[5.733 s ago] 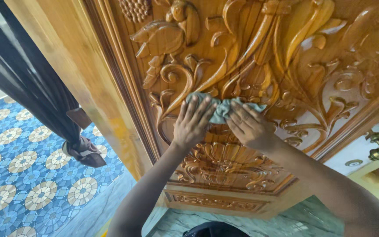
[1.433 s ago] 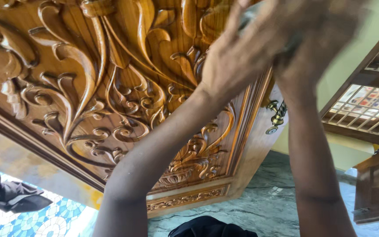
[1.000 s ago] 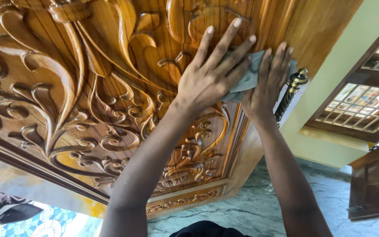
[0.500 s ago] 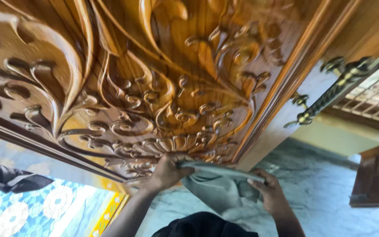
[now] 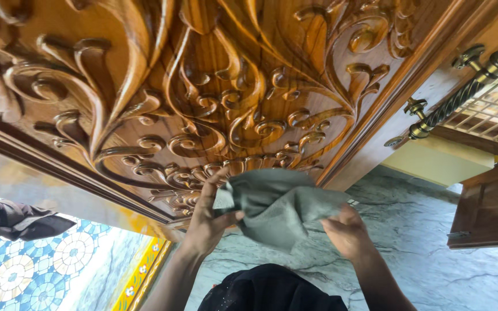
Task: The person wipes the surface of a large, ornately carved wooden door using a cloth. They systematically clean the intricate floral carvings and the flat panels of the door, moving from the upper sections down to the lower sections.
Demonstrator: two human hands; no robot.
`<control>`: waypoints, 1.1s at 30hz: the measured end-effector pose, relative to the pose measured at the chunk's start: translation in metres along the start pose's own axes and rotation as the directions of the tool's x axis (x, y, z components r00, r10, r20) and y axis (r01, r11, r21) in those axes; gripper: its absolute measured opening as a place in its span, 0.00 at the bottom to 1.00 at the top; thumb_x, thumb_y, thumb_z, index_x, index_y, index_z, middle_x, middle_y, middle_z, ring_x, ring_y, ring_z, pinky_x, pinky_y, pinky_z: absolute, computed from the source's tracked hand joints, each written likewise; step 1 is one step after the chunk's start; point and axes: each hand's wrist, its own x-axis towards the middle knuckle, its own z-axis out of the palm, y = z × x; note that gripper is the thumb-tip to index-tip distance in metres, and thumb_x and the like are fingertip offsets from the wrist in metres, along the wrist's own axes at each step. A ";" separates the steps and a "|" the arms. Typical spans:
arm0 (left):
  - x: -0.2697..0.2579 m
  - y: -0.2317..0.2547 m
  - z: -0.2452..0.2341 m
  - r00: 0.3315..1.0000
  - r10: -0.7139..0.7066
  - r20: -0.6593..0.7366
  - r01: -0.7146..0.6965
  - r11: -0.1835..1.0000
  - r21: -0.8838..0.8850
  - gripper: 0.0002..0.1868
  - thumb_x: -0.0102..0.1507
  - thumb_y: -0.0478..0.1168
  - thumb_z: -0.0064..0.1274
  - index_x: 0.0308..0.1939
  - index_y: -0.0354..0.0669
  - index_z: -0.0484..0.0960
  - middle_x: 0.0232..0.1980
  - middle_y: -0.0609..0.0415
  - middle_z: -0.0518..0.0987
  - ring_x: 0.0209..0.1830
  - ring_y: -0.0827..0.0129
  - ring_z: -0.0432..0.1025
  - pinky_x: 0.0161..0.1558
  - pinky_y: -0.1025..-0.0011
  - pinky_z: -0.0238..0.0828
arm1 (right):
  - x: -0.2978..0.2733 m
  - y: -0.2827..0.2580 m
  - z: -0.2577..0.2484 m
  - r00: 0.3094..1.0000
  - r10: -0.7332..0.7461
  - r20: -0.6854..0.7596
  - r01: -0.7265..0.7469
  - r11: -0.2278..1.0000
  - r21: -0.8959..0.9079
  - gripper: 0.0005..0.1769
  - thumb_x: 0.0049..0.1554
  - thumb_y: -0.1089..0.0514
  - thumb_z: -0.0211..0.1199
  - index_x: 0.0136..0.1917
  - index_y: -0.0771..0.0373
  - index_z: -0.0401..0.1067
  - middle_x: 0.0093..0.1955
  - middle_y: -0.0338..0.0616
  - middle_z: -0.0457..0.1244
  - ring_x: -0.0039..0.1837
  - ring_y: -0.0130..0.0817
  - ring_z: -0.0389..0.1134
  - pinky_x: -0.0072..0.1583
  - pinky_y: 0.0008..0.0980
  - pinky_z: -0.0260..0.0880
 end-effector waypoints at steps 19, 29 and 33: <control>-0.023 -0.002 -0.030 0.976 -0.084 -0.201 0.117 0.981 0.156 0.34 0.71 0.29 0.51 0.80 0.43 0.59 0.46 0.43 0.76 0.43 0.68 0.69 0.43 0.73 0.69 | 0.024 0.007 0.071 0.925 0.267 -0.270 -0.338 0.904 -0.264 0.46 0.51 0.66 0.68 0.79 0.64 0.53 0.70 0.44 0.62 0.67 0.34 0.64 0.65 0.36 0.66; -0.043 0.009 -0.035 0.998 -0.028 0.061 0.005 0.938 0.347 0.27 0.65 0.28 0.56 0.69 0.35 0.74 0.51 0.53 0.84 0.48 0.77 0.73 0.51 0.77 0.71 | 0.008 -0.014 0.013 0.970 0.004 -0.243 -0.056 0.976 -0.210 0.26 0.59 0.71 0.70 0.67 0.83 0.64 0.54 0.45 0.69 0.54 0.29 0.66 0.59 0.34 0.65; -0.035 -0.009 -0.047 0.968 -0.247 -0.037 0.249 0.966 0.075 0.22 0.61 0.27 0.62 0.60 0.31 0.84 0.49 0.54 0.86 0.44 0.77 0.75 0.48 0.75 0.74 | 0.009 -0.036 0.038 0.990 -0.027 -0.142 -0.051 0.853 -0.519 0.33 0.53 0.70 0.71 0.72 0.70 0.71 0.62 0.43 0.64 0.57 0.27 0.59 0.59 0.29 0.60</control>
